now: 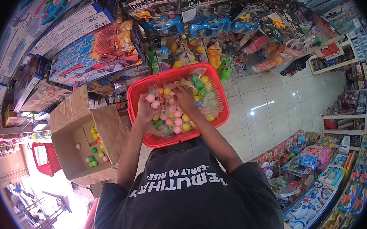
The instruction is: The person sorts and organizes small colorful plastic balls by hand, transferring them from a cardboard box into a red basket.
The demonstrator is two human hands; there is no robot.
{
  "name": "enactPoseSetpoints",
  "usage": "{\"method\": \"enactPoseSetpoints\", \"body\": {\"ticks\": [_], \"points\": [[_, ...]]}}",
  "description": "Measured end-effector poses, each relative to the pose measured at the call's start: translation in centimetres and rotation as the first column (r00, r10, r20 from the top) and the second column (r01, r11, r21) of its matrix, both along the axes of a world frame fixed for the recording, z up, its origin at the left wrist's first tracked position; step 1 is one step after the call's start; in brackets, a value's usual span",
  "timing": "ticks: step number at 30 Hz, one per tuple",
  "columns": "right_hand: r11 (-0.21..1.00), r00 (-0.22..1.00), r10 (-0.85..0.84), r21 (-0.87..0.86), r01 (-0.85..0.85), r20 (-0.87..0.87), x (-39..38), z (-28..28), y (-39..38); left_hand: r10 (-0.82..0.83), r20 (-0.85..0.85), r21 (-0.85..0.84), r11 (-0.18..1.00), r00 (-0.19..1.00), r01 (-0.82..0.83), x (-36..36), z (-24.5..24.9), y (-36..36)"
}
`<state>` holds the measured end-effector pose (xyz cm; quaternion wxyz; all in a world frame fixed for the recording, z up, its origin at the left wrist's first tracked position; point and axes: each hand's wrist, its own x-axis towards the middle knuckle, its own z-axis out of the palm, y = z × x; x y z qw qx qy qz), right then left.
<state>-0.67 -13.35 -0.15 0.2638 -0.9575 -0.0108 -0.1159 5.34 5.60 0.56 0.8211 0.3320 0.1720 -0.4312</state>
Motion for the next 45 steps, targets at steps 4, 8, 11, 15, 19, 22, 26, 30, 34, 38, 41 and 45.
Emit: {"method": "enactPoseSetpoints", "body": {"ticks": [4,8,11,15,19,22,26,30,34,38,41,45], "points": [[0.997,0.999,-0.043,-0.069,0.046,0.032,0.1,0.2,0.8,-0.118,0.124,0.274,0.958,0.985,0.08,0.0,0.1,-0.5],[0.993,0.995,-0.068,-0.091,0.074,0.07,0.1,0.4,1.0,-0.198,0.249,0.542,0.84,0.948,0.033,-1.1,2.4,-0.9],[0.997,0.995,-0.051,0.06,0.047,0.08,0.4,0.1,0.4,-0.413,0.418,0.656,0.753,0.81,0.045,-1.1,0.9,-0.8],[0.999,0.999,-0.009,0.043,0.008,0.033,0.4,-0.1,-0.1,-0.559,0.491,0.729,0.683,0.669,0.036,-1.5,-2.5,-1.3],[0.998,0.995,-0.031,0.052,0.026,0.096,0.6,-0.2,0.4,-0.573,0.642,0.698,0.711,0.509,-0.08,-2.0,-4.5,-1.9],[0.998,0.995,-0.038,0.046,0.033,0.094,0.5,-0.1,0.2,-0.543,0.623,0.687,0.724,0.562,-0.062,-2.0,-4.6,-2.2],[0.997,0.992,0.042,0.057,-0.049,0.12,0.4,0.1,-0.2,-0.463,0.623,0.601,0.799,0.631,-0.006,-2.2,-5.7,-1.8],[0.981,0.989,-0.011,0.195,-0.018,0.147,-1.3,1.9,0.0,-0.348,0.633,0.563,0.82,0.691,-0.103,-2.8,-3.3,-1.4],[0.98,0.986,0.167,0.113,-0.166,0.006,-3.1,2.7,1.5,-0.422,0.611,0.651,0.75,0.67,-0.121,-2.6,-3.9,-0.1],[0.984,0.984,0.168,-0.047,-0.171,-0.057,-3.7,0.8,2.1,-0.532,0.576,0.723,0.686,0.62,-0.083,-3.1,-3.6,0.1],[0.99,0.988,0.126,-0.058,-0.131,-0.088,-3.6,0.9,2.2,-0.582,0.561,0.751,0.657,0.588,-0.067,-3.1,-4.1,0.3],[0.993,0.989,0.104,-0.048,-0.11,-0.103,-3.9,0.4,2.1,-0.585,0.599,0.737,0.67,0.546,-0.091,-3.3,-3.2,0.4]]}}
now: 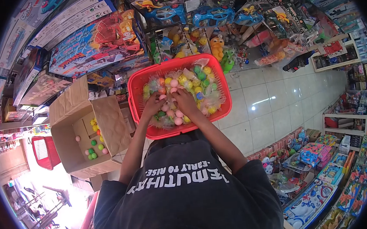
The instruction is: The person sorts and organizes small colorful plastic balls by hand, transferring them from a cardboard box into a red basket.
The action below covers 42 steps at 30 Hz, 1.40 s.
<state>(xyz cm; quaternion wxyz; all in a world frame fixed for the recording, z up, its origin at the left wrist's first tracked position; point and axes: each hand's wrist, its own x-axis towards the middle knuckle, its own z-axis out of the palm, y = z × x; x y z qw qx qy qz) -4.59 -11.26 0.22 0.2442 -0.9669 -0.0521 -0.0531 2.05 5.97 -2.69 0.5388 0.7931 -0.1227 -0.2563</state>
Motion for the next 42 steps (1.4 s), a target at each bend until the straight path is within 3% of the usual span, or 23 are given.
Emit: {"method": "enactPoseSetpoints", "body": {"ticks": [15,18,20,24,27,30,32,37,39,42], "points": [[0.996,0.998,-0.055,-0.068,0.056,0.005,0.0,-1.4,0.6,-0.056,-0.007,-0.003,0.998,0.998,0.056,0.0,-0.9,0.0],[1.0,1.0,-0.016,0.001,0.016,0.002,-0.1,-1.1,-0.1,-0.036,0.032,-0.053,0.998,0.999,0.037,-0.4,0.1,-0.2],[0.981,0.995,0.096,0.166,-0.099,0.022,0.0,-0.8,-1.0,-0.029,0.035,-0.012,0.999,0.999,0.029,-0.7,1.4,-0.1],[0.969,0.997,0.043,0.24,-0.055,0.057,-0.5,2.4,-1.6,-0.034,0.043,0.059,0.998,0.998,0.032,-1.7,3.4,0.2],[0.954,1.0,-0.011,0.298,0.018,-0.027,-1.8,3.7,-1.4,-0.111,0.013,0.108,0.988,0.994,0.109,-2.7,3.6,0.5],[0.997,0.943,0.063,0.068,-0.043,-0.326,-3.2,2.6,-0.6,-0.242,0.012,0.236,0.944,0.97,0.232,-3.3,3.2,0.7],[0.998,0.941,0.043,0.067,-0.022,-0.335,-3.6,1.5,-0.1,-0.308,0.063,0.249,0.926,0.949,0.284,-3.4,2.6,0.7],[0.996,0.945,0.026,0.093,0.004,-0.327,-3.4,0.8,-0.2,-0.301,0.081,0.229,0.933,0.95,0.277,-3.7,2.1,0.7],[0.999,0.89,0.005,0.031,0.01,-0.456,-3.0,1.4,-0.2,-0.302,0.095,0.206,0.938,0.949,0.278,-3.7,1.9,0.7],[1.0,0.909,-0.011,0.005,0.014,-0.418,-3.0,1.0,0.2,-0.294,0.069,0.172,0.945,0.953,0.279,-3.7,1.9,0.6]]}}
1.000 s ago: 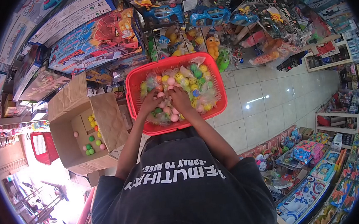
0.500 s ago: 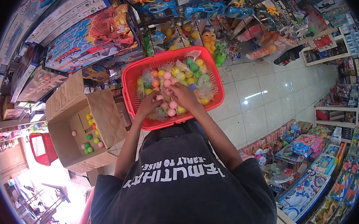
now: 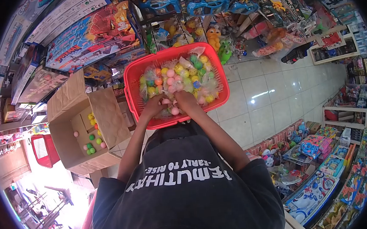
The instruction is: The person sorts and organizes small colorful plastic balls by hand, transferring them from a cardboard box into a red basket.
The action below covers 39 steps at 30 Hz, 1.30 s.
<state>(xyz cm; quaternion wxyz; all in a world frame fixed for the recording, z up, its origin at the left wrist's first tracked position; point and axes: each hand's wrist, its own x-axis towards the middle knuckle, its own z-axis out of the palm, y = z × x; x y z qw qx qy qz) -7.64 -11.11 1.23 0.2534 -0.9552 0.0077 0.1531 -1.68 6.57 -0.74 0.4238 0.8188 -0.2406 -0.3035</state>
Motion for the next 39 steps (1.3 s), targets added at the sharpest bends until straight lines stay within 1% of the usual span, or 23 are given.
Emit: {"method": "enactPoseSetpoints", "body": {"ticks": [1,3,6,8,10,11,12,13,14,15,17,18,21,24,27,29,30,32,34,35,36,38,39], "points": [[1.0,1.0,-0.002,-0.001,0.002,0.001,0.0,-0.2,0.2,-0.006,0.013,0.006,1.0,1.0,0.006,0.0,-0.2,0.0],[0.997,1.0,0.0,-0.072,0.001,0.011,0.0,-0.4,0.6,-0.013,0.025,0.011,1.0,1.0,0.013,-0.1,-0.2,-0.1],[0.999,1.0,-0.003,-0.054,0.005,0.028,-0.3,-0.2,0.8,0.004,0.005,0.054,0.999,1.0,-0.004,-0.2,-0.3,-0.1],[0.999,0.999,0.022,-0.037,-0.021,0.04,-0.2,-0.4,0.4,0.107,-0.004,-0.038,0.994,0.994,-0.107,-0.4,-1.5,0.0],[0.999,0.997,0.045,-0.021,-0.044,0.056,-0.2,-0.8,-0.4,0.068,-0.02,0.001,0.998,0.997,-0.068,-0.4,-0.4,0.1],[0.997,0.995,0.05,0.052,-0.055,0.085,-0.2,-0.9,-0.8,0.032,-0.04,0.039,0.999,0.999,-0.03,-0.4,0.1,0.1],[0.99,0.992,0.052,0.126,-0.066,0.112,-0.4,-1.0,-1.1,0.032,-0.041,0.041,0.999,0.999,-0.031,-0.6,-0.1,0.2],[0.99,0.993,0.052,0.128,-0.066,0.11,-0.6,-1.0,-1.4,-0.016,-0.023,0.034,0.999,1.0,0.016,-0.7,-0.3,0.2],[0.971,0.998,0.027,0.235,-0.04,0.061,-0.7,-1.0,-1.7,-0.064,-0.004,0.028,0.998,0.998,0.064,-0.9,-0.5,0.2],[0.941,1.0,0.005,0.338,-0.008,0.011,-0.8,-1.1,-1.8,-0.066,-0.004,0.031,0.997,0.998,0.066,-1.0,-0.2,0.2],[0.931,0.999,-0.013,0.366,-0.003,0.043,-1.0,-1.2,-1.7,-0.085,0.107,0.075,0.994,0.991,0.077,-1.2,0.3,-0.1],[0.922,0.997,-0.029,0.387,-0.003,0.076,-1.1,-1.3,-1.8,-0.093,0.108,0.076,0.993,0.99,0.086,-1.2,0.2,-0.3],[0.911,0.994,-0.065,0.411,0.022,0.09,-1.2,-1.4,-1.8,-0.069,0.118,0.079,0.995,0.991,0.06,-1.4,0.2,-0.6],[0.912,0.991,-0.063,0.411,0.009,0.118,-1.2,-1.3,-1.8,-0.056,0.107,0.06,0.997,0.993,0.049,-1.3,0.2,-0.6],[0.905,0.995,-0.069,0.424,0.031,0.075,-1.2,-1.2,-1.8,-0.108,0.084,0.06,0.993,0.991,0.103,-1.0,-0.2,-0.1],[0.902,0.995,-0.074,0.43,0.036,0.07,-1.2,-1.4,-2.0,-0.048,0.034,0.043,0.998,0.998,0.047,-0.8,-0.2,0.3],[0.898,0.995,-0.075,0.438,0.039,0.065,-1.1,-1.3,-1.9,-0.049,0.035,0.043,0.998,0.998,0.047,-0.6,-0.6,0.5],[0.886,0.995,-0.083,0.46,0.051,0.048,-1.1,-1.0,-1.9,0.031,0.077,-0.082,0.996,0.997,-0.025,0.1,-1.4,0.5],[0.875,0.995,-0.091,0.479,0.065,0.032,-1.1,-0.9,-1.9,0.044,0.097,-0.054,0.998,0.994,-0.039,0.5,-0.8,0.0],[0.872,0.994,-0.097,0.487,0.057,0.057,-1.1,-0.8,-1.9,0.056,0.114,-0.027,0.998,0.992,-0.053,0.6,-0.5,-0.4],[0.868,0.991,-0.104,0.494,0.051,0.081,-1.2,-0.8,-1.9,0.054,0.115,-0.029,0.998,0.992,-0.051,0.7,-0.2,-0.8],[0.866,0.991,-0.111,0.496,0.061,0.072,-1.2,-0.7,-1.9,0.129,0.121,-0.055,0.991,0.984,-0.123,0.7,0.4,-1.8],[0.863,0.991,-0.115,0.5,0.068,0.063,-1.1,-0.7,-1.9,0.126,0.12,-0.056,0.991,0.985,-0.12,0.5,0.6,-2.2]]}}
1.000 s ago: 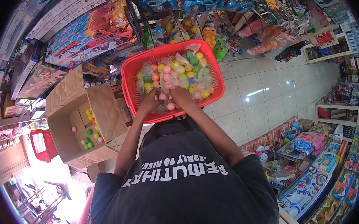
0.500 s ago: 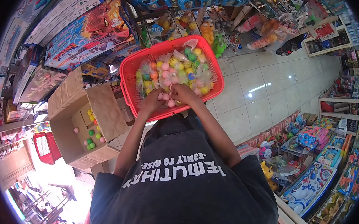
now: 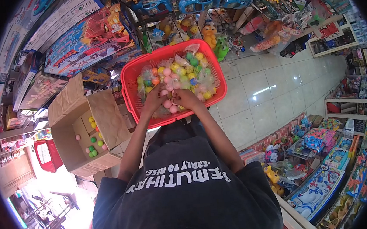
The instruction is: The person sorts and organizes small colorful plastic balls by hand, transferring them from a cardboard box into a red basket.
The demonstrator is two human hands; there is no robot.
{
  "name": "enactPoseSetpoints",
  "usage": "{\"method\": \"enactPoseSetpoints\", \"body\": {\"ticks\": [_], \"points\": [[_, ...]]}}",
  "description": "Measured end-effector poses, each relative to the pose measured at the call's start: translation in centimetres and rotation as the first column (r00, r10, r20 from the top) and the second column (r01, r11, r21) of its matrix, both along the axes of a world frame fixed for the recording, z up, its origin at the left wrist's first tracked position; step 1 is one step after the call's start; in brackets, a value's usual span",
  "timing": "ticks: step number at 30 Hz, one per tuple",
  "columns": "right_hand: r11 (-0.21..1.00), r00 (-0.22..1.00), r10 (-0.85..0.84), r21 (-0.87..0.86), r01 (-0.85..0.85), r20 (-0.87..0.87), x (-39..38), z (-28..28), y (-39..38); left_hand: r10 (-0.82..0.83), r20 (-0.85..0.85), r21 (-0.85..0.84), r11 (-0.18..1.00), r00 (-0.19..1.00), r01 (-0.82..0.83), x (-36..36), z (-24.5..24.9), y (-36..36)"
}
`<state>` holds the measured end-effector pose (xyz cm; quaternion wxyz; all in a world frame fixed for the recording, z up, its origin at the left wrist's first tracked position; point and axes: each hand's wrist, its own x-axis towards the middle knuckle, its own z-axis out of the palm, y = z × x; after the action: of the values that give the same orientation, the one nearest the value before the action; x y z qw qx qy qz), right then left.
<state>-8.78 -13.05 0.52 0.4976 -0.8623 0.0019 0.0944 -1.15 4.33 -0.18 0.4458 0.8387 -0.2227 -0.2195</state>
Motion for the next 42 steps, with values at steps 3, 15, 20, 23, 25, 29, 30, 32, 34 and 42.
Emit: {"method": "enactPoseSetpoints", "body": {"ticks": [3,15,20,23,25,29,30,32,34,42], "points": [[1.0,1.0,-0.01,-0.008,0.01,0.026,0.0,-0.1,0.0,0.076,-0.085,-0.131,0.987,0.993,-0.087,-0.7,0.4,-0.4],[1.0,0.998,0.007,0.002,-0.007,-0.067,0.1,-0.2,-0.2,0.081,-0.056,-0.11,0.99,0.995,-0.087,-1.3,-1.3,0.0],[0.997,0.999,0.015,0.073,-0.018,0.033,-1.2,2.3,-0.3,0.328,0.076,-0.142,0.938,0.942,-0.316,-4.4,3.5,1.0],[0.972,0.998,-0.025,0.234,0.012,0.054,-3.6,6.5,-0.6,0.368,-0.228,-0.352,0.832,0.901,-0.429,-8.2,6.3,2.9],[0.876,0.996,-0.014,0.479,0.055,-0.088,-5.7,7.1,-1.5,0.28,-0.411,-0.366,0.821,0.867,-0.438,-11.1,7.6,4.2],[0.802,0.934,0.281,0.588,-0.101,-0.222,-9.5,6.2,-3.9,0.082,-0.664,-0.277,0.896,0.743,-0.347,-16.3,5.8,5.3],[0.812,0.882,0.364,0.567,-0.142,-0.299,-10.3,4.4,-4.2,0.094,-0.659,-0.279,0.891,0.747,-0.359,-17.5,3.9,5.6],[0.813,0.812,0.449,0.547,-0.199,-0.373,-11.8,0.4,-4.0,0.228,-0.67,-0.11,0.911,0.706,-0.398,-20.3,-2.3,6.3],[0.895,0.716,0.412,0.396,-0.204,-0.564,-13.1,-4.3,-3.5,0.413,-0.549,-0.02,0.863,0.727,-0.506,-23.9,-9.9,7.9],[0.966,0.638,0.183,0.017,-0.257,-0.748,-18.0,-16.7,-0.9,0.68,-0.322,0.205,0.729,0.659,-0.653,-34.9,-19.5,15.6]]}}
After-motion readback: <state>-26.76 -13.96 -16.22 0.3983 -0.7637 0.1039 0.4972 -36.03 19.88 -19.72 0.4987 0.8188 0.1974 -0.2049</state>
